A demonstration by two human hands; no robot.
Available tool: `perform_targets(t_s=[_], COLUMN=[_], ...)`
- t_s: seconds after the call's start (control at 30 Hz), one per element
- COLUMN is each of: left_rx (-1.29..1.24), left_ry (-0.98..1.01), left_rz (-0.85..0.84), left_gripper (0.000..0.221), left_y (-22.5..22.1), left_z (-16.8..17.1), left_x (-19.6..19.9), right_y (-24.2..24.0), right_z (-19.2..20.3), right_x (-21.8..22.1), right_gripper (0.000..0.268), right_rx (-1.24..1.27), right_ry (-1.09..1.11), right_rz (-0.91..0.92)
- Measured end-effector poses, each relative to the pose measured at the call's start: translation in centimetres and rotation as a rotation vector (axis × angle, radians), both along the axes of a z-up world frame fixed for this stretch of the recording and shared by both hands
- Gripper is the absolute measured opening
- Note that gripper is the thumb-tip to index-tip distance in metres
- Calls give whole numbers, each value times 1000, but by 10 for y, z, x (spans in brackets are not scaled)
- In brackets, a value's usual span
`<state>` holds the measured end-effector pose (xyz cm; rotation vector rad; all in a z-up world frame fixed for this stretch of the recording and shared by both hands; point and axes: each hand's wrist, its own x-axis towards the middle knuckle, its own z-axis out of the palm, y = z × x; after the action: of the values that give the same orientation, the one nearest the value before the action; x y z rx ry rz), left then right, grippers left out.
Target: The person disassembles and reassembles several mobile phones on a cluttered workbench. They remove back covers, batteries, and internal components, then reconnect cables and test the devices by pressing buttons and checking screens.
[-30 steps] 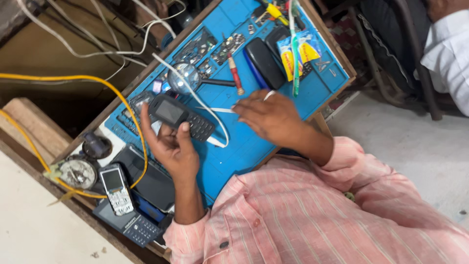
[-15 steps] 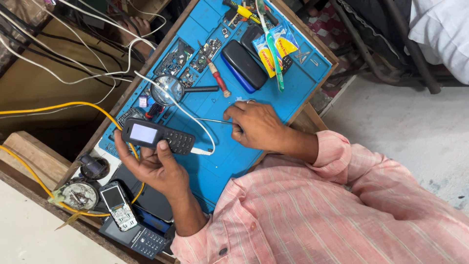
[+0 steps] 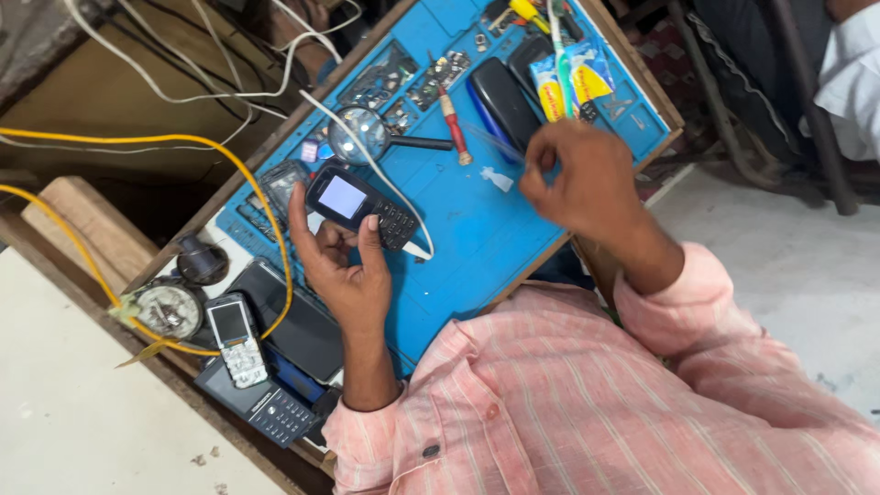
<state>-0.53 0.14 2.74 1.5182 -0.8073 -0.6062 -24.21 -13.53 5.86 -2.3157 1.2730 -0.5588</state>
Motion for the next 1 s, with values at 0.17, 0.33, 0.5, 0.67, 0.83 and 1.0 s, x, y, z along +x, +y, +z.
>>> perform_targets(t_s=[0.17,0.33,0.5,0.67,0.83,1.0], left_rx=[4,-47,-173,-172,-167,-65], left_ry=[17,231,303,328,350,245], left_rz=[-65,-49,-100,-67,-78,-112], left_gripper=[73,67,63,60,61,68], left_y=[0,0,1,4,3,1], left_z=[-5,-14,-20,-20,-19,-14], left_x=[-4,-4,-5,-4,-3,3], right_y=[-42,-34,-1,15,20,10], right_z=[-2,1,-16,-46,-61,-60], right_x=[13,45,84,107,110,109], right_gripper=[12,23,35,22,16,19], right_rx=[-177,-116,382,641,794,802], right_ry=[41,-183,-471,-628,-777,-696], right_rz=[-89,98,414,373,347,353])
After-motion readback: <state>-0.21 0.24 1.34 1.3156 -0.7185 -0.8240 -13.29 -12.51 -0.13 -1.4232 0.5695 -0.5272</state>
